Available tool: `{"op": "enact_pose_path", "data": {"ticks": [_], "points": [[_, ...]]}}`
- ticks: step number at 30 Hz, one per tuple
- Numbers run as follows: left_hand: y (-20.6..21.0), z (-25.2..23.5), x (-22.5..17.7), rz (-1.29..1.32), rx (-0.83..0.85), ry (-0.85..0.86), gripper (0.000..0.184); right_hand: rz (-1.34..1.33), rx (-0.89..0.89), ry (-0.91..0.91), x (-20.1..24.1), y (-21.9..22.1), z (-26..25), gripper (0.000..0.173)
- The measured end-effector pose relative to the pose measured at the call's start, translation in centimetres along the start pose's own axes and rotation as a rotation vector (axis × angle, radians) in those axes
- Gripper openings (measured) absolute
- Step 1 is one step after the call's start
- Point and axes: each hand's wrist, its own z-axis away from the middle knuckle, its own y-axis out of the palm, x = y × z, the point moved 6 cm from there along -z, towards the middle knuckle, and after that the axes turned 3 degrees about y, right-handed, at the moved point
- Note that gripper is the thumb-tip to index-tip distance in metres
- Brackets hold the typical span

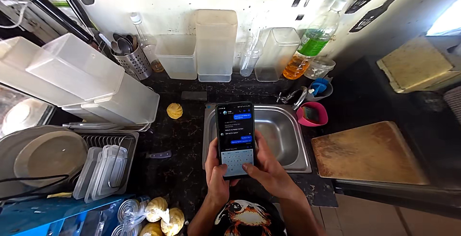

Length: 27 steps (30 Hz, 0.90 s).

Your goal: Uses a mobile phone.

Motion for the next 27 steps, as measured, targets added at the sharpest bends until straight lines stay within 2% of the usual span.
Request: {"op": "enact_pose_path", "data": {"ticks": [5, 8, 11, 17, 22, 27], "points": [[0.17, 0.05, -0.17, -0.05, 0.023, 0.025, 0.056, -0.021, 0.013, 0.006, -0.14, 0.04, 0.1, 0.094], [0.21, 0.04, -0.17, -0.067, 0.022, 0.033, 0.055, -0.018, 0.026, -0.039, -0.13, -0.06, 0.0, 0.081], [0.33, 0.17, -0.22, -0.055, 0.063, 0.03, 0.056, -0.035, -0.057, -0.049, -0.23, -0.07, -0.17, 0.066], [0.32, 0.27, -0.37, -0.078, 0.089, 0.067, 0.058, -0.001, -0.138, -0.04, 0.05, 0.56, -0.15, 0.079], [0.25, 0.24, -0.09, -0.061, 0.087, 0.051, 0.058, -0.03, -0.122, -0.034, -0.24, 0.12, -0.17, 0.066], [0.34, 0.37, 0.02, -0.058, 0.09, 0.048, 0.059, -0.049, -0.128, -0.037, -0.2, 0.1, -0.09, 0.068]]}}
